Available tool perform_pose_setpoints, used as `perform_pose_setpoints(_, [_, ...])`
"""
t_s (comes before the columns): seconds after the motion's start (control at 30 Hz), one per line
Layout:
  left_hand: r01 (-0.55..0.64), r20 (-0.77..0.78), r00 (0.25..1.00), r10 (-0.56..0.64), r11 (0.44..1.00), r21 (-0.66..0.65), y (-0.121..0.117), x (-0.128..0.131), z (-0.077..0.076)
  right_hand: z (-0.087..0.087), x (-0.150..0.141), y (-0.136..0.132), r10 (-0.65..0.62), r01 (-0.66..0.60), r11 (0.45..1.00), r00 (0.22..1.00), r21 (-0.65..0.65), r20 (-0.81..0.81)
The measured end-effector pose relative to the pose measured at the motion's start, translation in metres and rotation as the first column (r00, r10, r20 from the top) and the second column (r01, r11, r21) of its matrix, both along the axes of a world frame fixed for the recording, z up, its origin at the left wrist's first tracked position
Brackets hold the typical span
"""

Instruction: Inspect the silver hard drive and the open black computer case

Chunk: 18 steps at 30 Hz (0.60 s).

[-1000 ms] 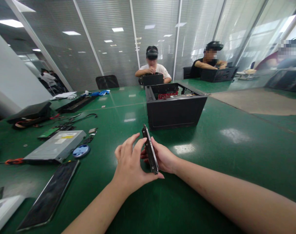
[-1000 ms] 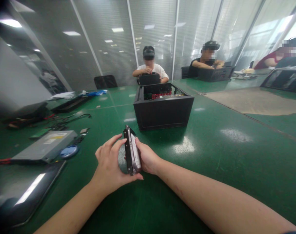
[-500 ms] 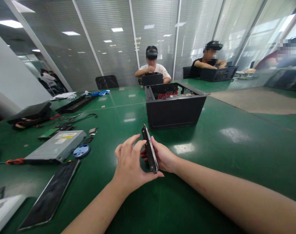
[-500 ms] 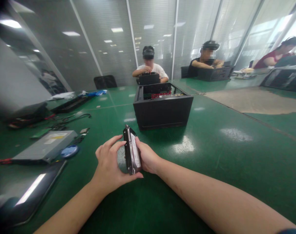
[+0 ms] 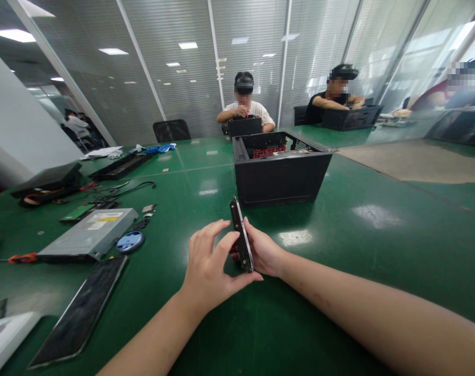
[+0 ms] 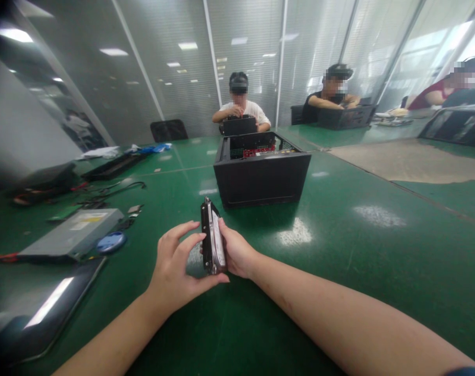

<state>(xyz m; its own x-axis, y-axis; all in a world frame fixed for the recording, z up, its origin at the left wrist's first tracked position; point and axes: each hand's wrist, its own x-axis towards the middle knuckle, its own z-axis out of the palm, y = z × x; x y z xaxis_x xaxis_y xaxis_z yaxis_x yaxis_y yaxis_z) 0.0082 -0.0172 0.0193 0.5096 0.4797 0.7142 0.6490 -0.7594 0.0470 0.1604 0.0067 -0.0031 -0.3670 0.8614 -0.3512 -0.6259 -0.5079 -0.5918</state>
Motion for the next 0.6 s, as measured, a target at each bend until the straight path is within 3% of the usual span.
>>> perform_pose_setpoints(0.2, [0.048,0.004,0.999,-0.049,0.997,0.059,-0.0007,-0.0003,0.0004,-0.0025,0.0021,0.0026,-0.024,0.022,0.999,0.997,-0.024,-0.077])
perform_pose_setpoints(0.6, [0.077,0.004,0.997,-0.078,0.996,0.041,-0.0017,-0.0004,0.0012,-0.0006,0.0024,0.0015,0.002,-0.007,0.999,0.995,-0.049,-0.104])
